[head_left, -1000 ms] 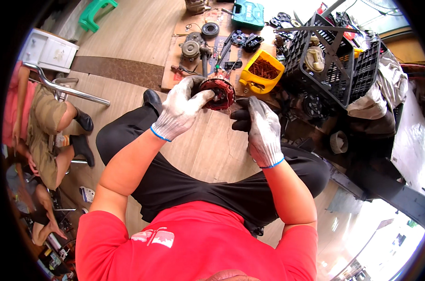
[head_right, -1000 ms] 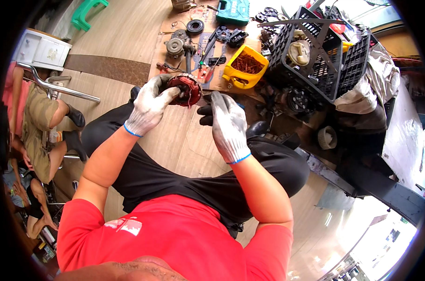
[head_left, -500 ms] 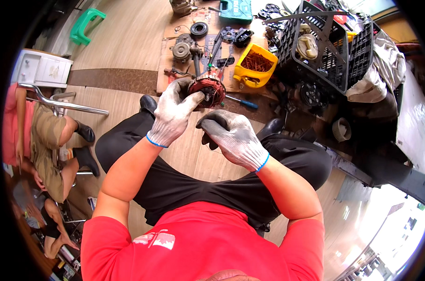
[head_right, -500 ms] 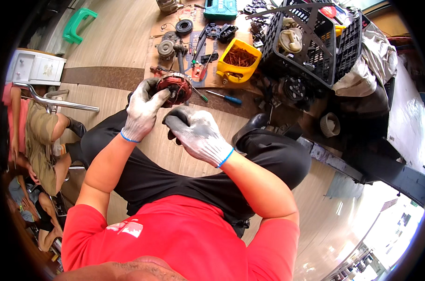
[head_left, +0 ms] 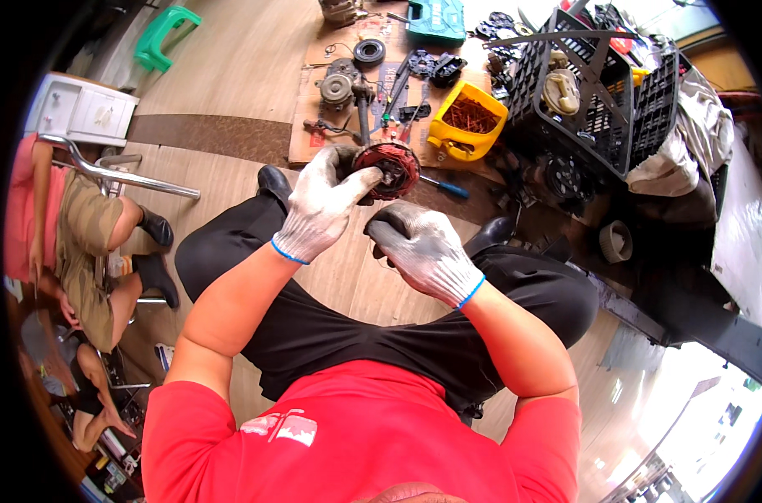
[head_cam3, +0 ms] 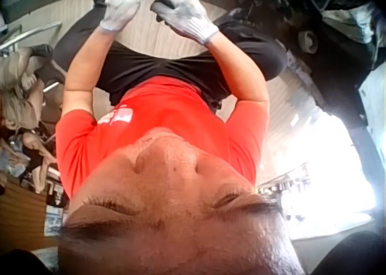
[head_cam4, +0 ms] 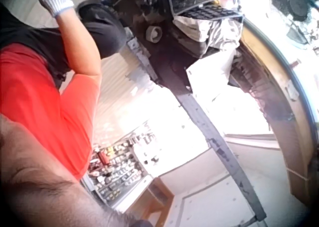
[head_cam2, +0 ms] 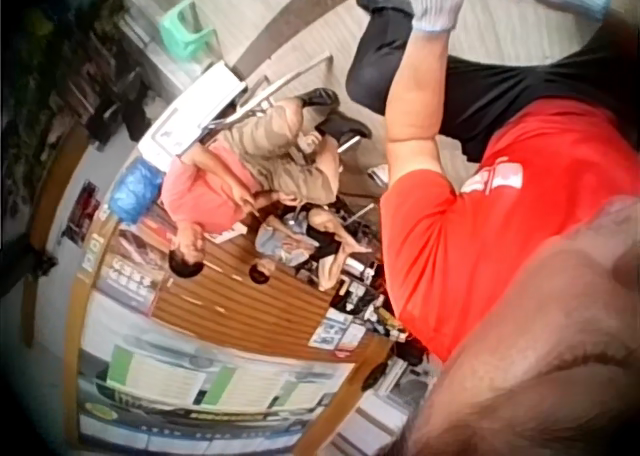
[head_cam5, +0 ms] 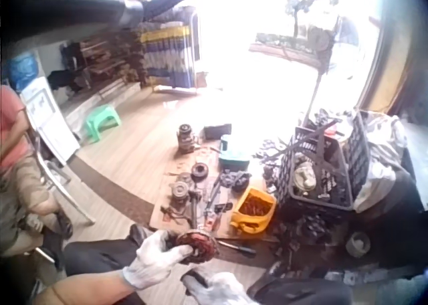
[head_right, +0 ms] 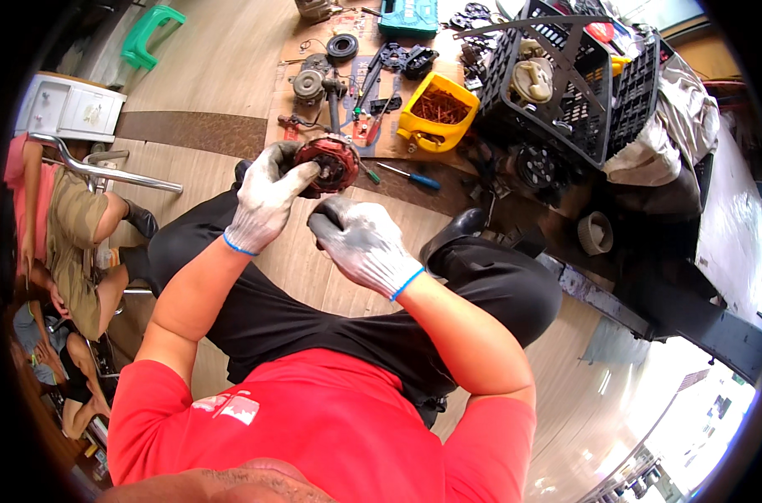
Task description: The person, wearing gloves, disassembles a component of an alternator by removing a metal ring and adjusting the copper wiring inside.
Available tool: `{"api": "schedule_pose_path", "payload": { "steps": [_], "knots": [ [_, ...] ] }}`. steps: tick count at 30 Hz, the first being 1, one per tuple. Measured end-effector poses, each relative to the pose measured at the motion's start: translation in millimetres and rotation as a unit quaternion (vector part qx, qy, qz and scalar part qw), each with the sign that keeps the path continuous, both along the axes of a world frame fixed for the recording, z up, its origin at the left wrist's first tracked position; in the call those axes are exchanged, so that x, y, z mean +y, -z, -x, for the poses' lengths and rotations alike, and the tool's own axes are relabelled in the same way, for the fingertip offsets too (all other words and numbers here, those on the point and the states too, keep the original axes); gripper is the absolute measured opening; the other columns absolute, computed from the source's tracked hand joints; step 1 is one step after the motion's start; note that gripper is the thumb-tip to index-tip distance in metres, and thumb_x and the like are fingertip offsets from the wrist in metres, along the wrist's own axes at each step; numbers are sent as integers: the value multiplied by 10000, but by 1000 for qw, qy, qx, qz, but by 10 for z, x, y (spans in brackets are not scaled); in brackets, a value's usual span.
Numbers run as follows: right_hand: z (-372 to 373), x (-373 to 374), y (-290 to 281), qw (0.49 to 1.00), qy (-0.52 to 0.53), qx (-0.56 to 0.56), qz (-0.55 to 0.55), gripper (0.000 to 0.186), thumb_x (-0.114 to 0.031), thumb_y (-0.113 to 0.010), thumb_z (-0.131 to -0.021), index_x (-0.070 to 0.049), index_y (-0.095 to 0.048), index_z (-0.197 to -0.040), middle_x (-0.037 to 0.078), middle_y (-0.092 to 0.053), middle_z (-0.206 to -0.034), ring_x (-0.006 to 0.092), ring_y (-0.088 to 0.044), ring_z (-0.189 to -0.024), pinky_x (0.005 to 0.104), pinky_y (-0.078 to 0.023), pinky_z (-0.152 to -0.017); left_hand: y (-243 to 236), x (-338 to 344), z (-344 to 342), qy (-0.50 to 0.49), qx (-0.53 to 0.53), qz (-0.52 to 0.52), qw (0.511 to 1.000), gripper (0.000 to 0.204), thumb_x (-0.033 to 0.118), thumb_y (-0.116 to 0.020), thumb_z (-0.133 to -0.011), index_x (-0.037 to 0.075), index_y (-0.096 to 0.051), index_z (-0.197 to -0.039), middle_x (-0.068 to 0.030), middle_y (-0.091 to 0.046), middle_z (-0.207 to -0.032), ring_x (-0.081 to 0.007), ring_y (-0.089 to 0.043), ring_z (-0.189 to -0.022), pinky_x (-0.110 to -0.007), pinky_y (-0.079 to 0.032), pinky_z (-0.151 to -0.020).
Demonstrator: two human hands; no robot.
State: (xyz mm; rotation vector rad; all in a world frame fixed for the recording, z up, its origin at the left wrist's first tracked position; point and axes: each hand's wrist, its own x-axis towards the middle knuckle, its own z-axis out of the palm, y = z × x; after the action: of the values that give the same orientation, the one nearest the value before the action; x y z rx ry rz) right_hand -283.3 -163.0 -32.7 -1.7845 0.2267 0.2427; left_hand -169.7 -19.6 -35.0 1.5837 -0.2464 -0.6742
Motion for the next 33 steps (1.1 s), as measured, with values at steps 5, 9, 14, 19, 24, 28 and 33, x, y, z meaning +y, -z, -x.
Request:
{"api": "schedule_pose_path", "payload": {
  "steps": [5,9,14,19,24,28,33],
  "knots": [
    [44,-237,25,993,-5,37,111,411,-398,-614,-968,-67,-697,-1198,265,-704,-1054,425,-685,-1010,449,-539,-876,95,28,-9,12,-133,-35,990,349,34,-722,-907,-54,-578,-1211,-124,-694,-1105,-171,-673,-1016,-312,-545,-928],
    [19,-462,-78,978,125,3,169,378,-344,-664,-950,-57,-709,-1192,249,-716,-1068,410,-691,-1018,425,-541,-885,176,35,39,-21,-186,9,982,410,43,-800,-847,-53,-604,-1194,-162,-691,-1075,-168,-695,-960,-301,-567,-829],
    [-4,-468,-45,969,205,16,-138,393,-300,-610,-1017,34,-677,-1212,158,-746,-1072,253,-734,-915,326,-577,-759,105,89,28,26,-420,-41,906,487,-18,-823,-751,-27,-609,-1189,-177,-684,-1095,-284,-703,-991,-372,-567,-850],
    [-70,-332,-50,888,242,106,-377,385,-306,-580,-1043,-10,-626,-1286,139,-724,-1025,179,-692,-720,289,-575,-663,29,109,-47,72,-582,-27,809,546,36,-859,-683,9,-622,-1174,-198,-680,-1096,-395,-685,-957,-433,-563,-828],
    [-79,-309,15,875,245,71,-411,358,-306,-586,-1040,-15,-642,-1241,119,-718,-1014,164,-688,-721,287,-576,-658,47,115,-11,92,-613,-29,784,556,74,-870,-680,16,-625,-1176,-203,-676,-1106,-404,-680,-976,-459,-562,-838],
    [-91,-303,4,876,249,67,-408,337,-298,-595,-1037,-11,-650,-1205,98,-714,-1025,151,-691,-742,280,-577,-660,45,108,1,93,-621,-27,778,568,83,-877,-666,19,-630,-1173,-202,-676,-1103,-410,-681,-976,-469,-566,-840],
    [-79,-279,-9,888,239,43,-389,347,-234,-610,-1031,3,-629,-1284,92,-719,-1078,138,-702,-803,274,-583,-688,-13,97,-7,108,-627,-21,771,526,85,-881,-654,25,-665,-1130,-191,-678,-1097,-407,-684,-988,-475,-568,-854]
  ]
}}
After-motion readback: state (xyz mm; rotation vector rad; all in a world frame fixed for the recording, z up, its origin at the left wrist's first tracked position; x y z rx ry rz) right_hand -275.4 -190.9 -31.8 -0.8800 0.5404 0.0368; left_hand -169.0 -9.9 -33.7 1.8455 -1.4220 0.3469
